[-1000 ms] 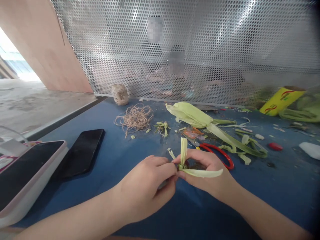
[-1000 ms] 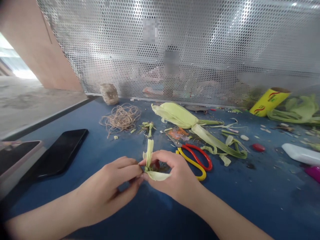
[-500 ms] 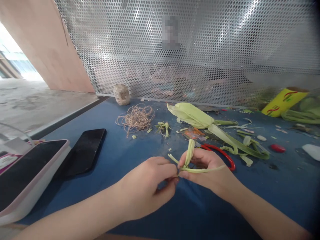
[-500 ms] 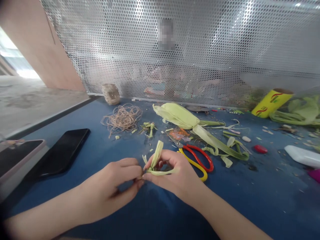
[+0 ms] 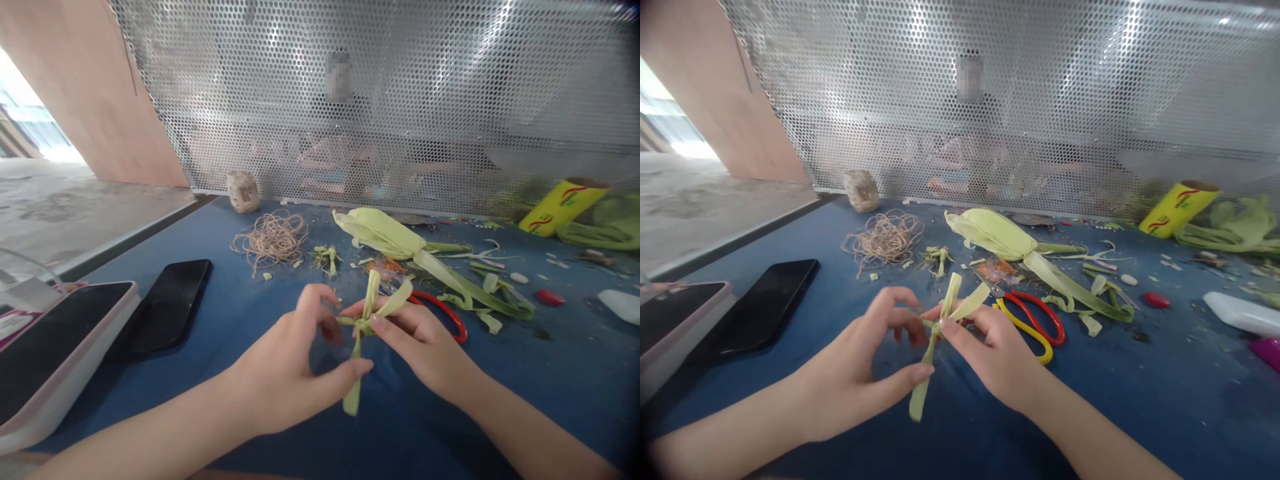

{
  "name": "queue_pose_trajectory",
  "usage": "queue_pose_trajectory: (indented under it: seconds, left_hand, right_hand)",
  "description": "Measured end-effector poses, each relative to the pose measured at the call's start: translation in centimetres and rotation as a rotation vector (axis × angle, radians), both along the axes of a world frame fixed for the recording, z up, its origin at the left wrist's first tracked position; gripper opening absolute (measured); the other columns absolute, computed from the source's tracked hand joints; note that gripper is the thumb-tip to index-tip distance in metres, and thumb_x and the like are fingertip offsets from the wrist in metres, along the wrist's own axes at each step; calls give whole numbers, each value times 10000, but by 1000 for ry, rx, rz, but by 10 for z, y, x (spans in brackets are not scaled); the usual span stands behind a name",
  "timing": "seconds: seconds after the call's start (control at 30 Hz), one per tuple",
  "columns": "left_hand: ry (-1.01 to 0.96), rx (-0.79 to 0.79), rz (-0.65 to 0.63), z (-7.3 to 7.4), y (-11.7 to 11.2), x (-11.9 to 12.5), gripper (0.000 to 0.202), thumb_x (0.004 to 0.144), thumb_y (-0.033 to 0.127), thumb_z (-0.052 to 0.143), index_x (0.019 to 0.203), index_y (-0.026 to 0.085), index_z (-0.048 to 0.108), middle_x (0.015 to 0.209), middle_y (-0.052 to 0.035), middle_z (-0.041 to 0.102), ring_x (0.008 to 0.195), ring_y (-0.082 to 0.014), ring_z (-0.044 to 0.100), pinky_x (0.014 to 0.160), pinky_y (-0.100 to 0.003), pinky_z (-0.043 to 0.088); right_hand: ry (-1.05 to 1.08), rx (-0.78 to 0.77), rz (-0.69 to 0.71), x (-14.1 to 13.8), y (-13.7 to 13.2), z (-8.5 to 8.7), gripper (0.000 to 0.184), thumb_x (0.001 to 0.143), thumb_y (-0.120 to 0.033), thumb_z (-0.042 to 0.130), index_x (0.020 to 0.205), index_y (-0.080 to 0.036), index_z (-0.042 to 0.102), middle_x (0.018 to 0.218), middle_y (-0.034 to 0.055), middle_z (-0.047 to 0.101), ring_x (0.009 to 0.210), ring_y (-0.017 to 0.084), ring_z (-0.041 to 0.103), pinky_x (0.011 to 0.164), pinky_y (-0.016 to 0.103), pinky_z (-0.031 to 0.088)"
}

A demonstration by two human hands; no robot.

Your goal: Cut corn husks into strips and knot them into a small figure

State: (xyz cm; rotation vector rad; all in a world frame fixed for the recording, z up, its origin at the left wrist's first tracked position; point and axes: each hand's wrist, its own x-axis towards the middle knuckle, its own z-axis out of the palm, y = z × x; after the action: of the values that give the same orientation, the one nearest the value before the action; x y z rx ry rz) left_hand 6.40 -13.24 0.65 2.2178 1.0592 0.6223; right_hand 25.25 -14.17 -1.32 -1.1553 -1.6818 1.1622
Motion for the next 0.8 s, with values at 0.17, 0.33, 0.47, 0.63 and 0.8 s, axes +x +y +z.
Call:
queue_pose_trajectory:
  seconds: [0.17,0.33,0.47,0.63,0.8]
  left_hand:
    - [-179,-233,12,-6,3,4,417,775,292,577,1107,240,330,831,-5,675,743,-159,592,709,-309,469]
    - [-567,-511,-51,-15,3,13,739,734,150,623,1335,274,213,792,7,656,722,-148,614,677,-283,494]
    - [-548,-517,17,-18,5,17,662,724,220,660,1315,256,365,696,28,615,606,-129,575,593,-261,478]
    - [-222,-88,68,-17,11,10,176,802,304,578,876,194,695,705,-4,641,629,-126,566,599,-230,445]
    - [-74,165,88,-14,13,7,160,790,266,597,909,214,690,704,3,664,624,-123,582,589,-212,440]
  right_hand:
    - [-270,290,-23,1,-5,-4,296,897,-253,378,1080,-251,610,1030,63,599,1056,241,504,931,410,357]
    - [-545,520,-49,1,-10,-2,431,910,-204,310,1322,-311,374,1236,84,410,1160,269,368,948,470,267]
    - [-609,570,-18,1,-9,-5,491,926,-241,299,1397,-328,193,1323,90,296,1215,268,298,948,452,263]
    - [-657,674,-174,0,-3,-11,476,897,-300,389,1363,-244,305,1194,123,450,1112,282,418,862,434,313]
    - [-551,637,-308,-4,-2,-12,133,845,-263,496,947,-209,563,872,64,628,800,202,579,761,337,394]
